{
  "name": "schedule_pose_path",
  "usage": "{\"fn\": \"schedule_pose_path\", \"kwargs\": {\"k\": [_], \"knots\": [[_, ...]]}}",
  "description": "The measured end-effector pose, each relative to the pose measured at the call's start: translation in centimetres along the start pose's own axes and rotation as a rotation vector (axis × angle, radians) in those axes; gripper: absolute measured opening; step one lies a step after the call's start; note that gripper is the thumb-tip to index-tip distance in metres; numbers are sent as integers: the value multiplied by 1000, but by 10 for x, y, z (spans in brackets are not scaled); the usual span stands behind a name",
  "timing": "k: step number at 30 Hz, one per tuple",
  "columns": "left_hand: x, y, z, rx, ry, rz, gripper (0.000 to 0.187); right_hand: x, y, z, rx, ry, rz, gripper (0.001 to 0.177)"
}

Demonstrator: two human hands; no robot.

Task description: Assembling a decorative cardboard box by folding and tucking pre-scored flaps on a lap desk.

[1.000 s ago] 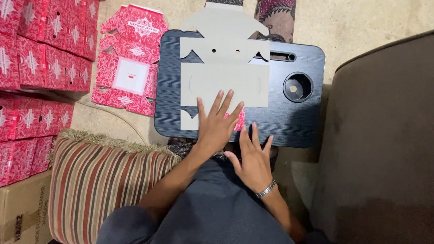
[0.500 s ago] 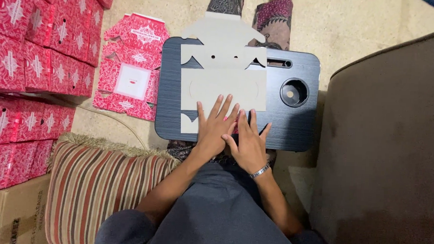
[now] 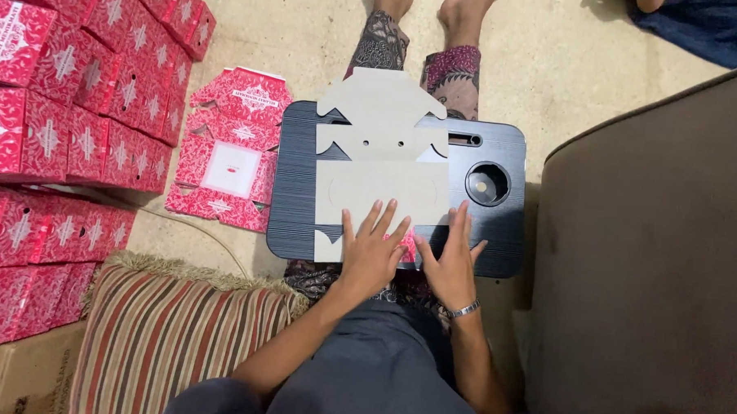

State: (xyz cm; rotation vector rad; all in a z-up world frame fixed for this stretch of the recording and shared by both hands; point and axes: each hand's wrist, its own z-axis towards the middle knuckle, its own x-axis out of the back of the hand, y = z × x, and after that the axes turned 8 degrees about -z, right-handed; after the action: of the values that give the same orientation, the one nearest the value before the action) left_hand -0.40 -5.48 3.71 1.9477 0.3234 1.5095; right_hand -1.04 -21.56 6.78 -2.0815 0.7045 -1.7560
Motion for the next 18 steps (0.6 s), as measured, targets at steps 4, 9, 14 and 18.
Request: {"fn": "schedule_pose_path", "kwargs": {"k": [4,9,14,18], "knots": [[0,3,-6,-19,31,-5,47,1,6,-3,29,95,141,96],[2,4,-7,-28,-1,-2,48,1,-3,-5,263,211,371,81],[-7,-3,-6,-27,49,-40,59,-25,-4,-6,280,112,193,76],[-36,-16,-10,-36,309,-216,67,-43,3,-5,339,76,41,75]]}}
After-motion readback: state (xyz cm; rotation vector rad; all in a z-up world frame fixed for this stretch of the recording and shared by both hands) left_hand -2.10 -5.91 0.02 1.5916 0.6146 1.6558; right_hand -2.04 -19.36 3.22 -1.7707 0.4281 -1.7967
